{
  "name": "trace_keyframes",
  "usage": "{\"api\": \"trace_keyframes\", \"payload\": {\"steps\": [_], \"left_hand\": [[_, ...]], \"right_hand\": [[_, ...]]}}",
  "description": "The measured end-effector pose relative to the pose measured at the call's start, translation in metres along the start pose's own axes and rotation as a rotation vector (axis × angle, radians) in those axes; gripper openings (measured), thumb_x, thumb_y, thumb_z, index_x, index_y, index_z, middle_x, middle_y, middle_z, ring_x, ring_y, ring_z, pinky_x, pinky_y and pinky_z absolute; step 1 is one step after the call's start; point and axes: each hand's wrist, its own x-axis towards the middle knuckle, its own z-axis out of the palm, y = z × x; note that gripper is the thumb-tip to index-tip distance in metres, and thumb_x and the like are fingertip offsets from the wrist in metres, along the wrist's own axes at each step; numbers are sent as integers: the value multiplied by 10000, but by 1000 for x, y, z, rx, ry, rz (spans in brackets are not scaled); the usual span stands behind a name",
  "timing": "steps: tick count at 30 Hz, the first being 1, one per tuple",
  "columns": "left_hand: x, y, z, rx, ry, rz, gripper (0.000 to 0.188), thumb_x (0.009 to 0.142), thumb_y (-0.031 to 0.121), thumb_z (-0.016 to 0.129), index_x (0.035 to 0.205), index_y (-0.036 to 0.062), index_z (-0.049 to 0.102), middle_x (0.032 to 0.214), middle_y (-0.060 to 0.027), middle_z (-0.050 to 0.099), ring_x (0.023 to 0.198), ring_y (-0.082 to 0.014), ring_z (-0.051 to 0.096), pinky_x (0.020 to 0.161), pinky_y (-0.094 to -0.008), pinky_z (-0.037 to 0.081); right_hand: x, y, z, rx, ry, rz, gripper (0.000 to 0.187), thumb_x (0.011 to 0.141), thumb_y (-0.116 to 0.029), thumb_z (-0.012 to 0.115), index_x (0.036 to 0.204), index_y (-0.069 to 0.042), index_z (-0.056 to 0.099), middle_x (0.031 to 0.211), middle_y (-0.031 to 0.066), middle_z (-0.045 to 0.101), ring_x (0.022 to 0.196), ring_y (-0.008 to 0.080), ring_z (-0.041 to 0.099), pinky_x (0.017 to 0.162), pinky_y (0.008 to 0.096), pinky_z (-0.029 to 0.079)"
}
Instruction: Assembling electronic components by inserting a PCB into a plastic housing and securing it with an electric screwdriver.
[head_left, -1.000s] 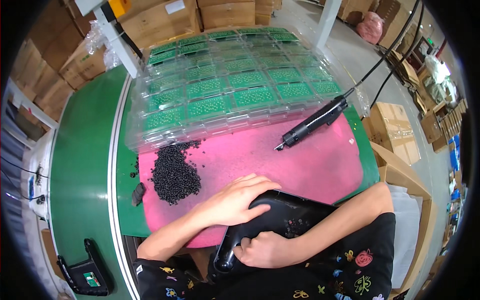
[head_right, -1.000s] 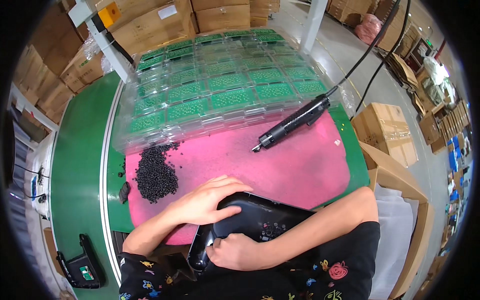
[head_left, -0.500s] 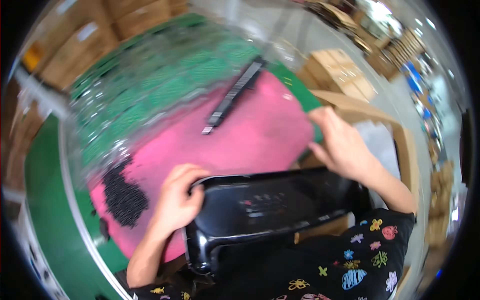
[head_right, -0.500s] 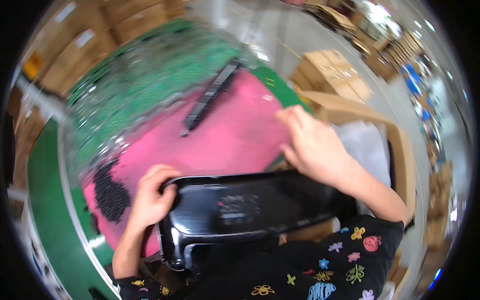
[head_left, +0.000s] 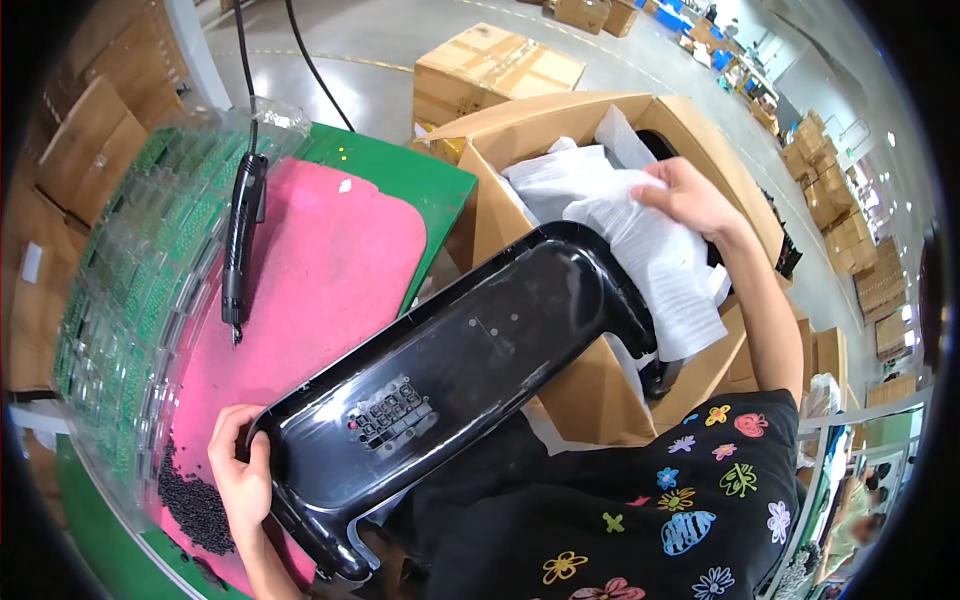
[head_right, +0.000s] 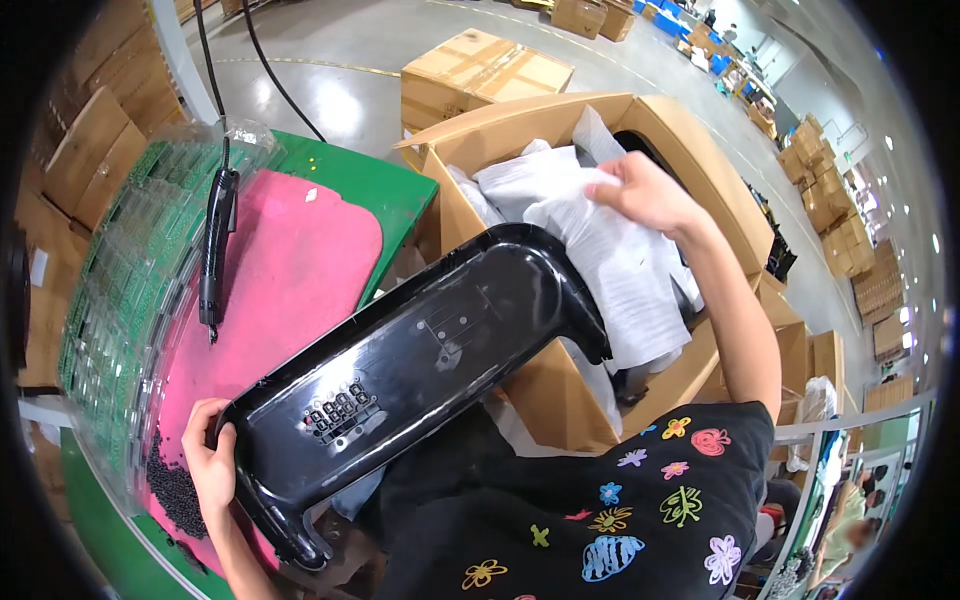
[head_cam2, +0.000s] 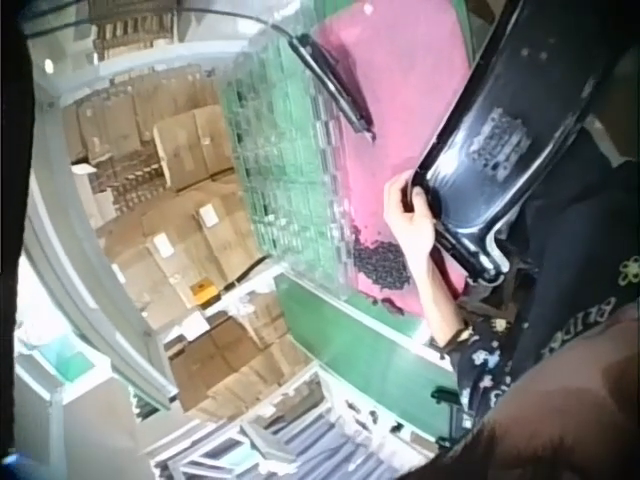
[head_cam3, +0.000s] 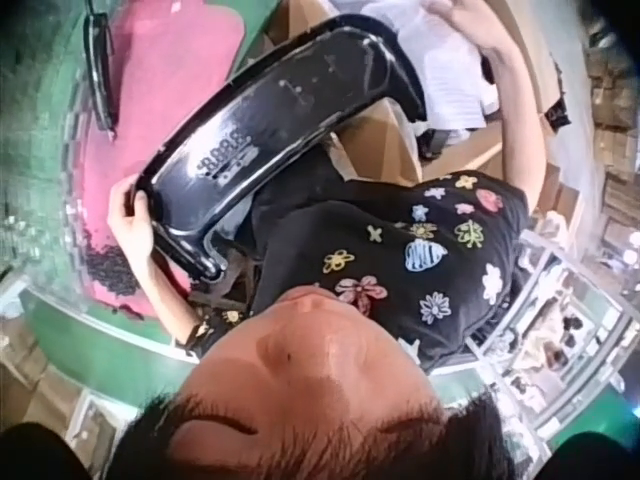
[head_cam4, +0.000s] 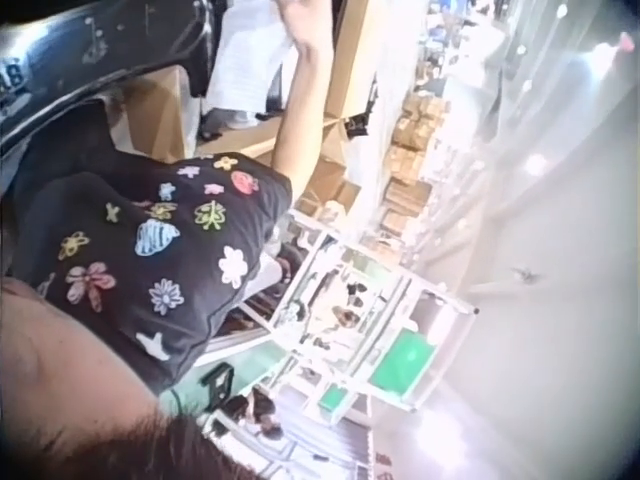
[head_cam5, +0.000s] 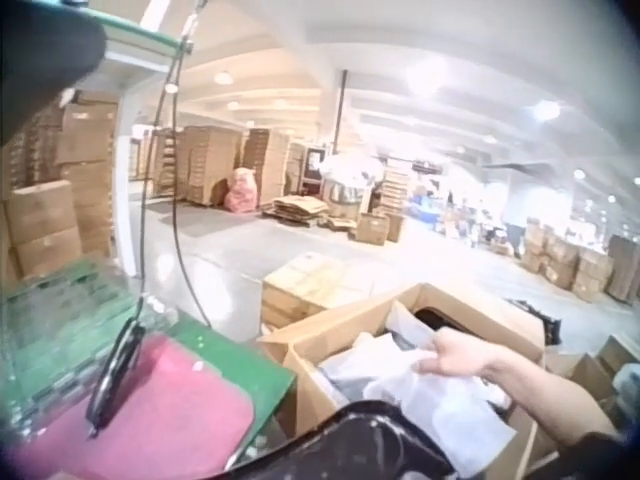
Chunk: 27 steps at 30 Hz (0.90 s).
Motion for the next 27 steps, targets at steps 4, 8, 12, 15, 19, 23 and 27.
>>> {"api": "trace_keyframes", "payload": {"steps": [4,8,12,15,19,23,27], "left_hand": [[-1,-2,0,4,-10,30,283,761,-116,520,1014,-53,630,996,-114,602,937,-203,580,867,-286,444],[-5,2,-2,-46,23,-9,334,741,-160,506,1017,-31,641,1039,-93,576,959,-173,572,864,-262,439],[-1,-13,-2,-128,200,59,377,716,-220,481,991,-19,643,1057,-70,547,932,-138,557,823,-231,433],[-2,-23,-14,-148,318,137,385,697,-249,478,947,-8,644,1048,-60,529,907,-128,557,778,-217,435],[1,-29,-16,-88,400,70,392,652,-239,414,863,-13,654,1037,-65,534,936,-156,581,811,-231,449],[9,-30,-26,8,400,144,601,539,-186,337,1013,-5,659,1010,-118,563,992,-251,592,935,-280,441],[9,-30,-40,89,189,138,714,581,-107,374,1258,4,571,1164,-219,616,1148,-373,580,1051,-412,438]], "right_hand": [[8,12,-17,218,338,-13,285,929,-217,646,1044,41,688,908,49,698,809,107,620,735,281,502],[20,54,-69,-63,268,183,308,884,-232,686,1082,3,654,958,86,690,872,168,635,816,318,510],[3,9,-73,-1101,-90,378,343,868,-188,686,1145,-4,603,1057,162,668,1005,288,639,901,385,509],[27,-2,-31,-775,255,-226,408,894,-181,666,1247,-14,550,1143,193,641,1103,331,605,971,411,476],[48,-73,37,-540,-52,-285,627,929,-281,657,1421,0,389,1317,281,564,1232,413,544,1044,446,435],[72,-124,99,-540,-228,-517,710,918,-285,665,1471,6,328,1388,298,502,1299,434,479,1101,451,387],[102,-199,157,-357,-124,-940,631,866,-111,681,1410,5,383,1301,237,524,1222,391,527,1062,421,422]]}}
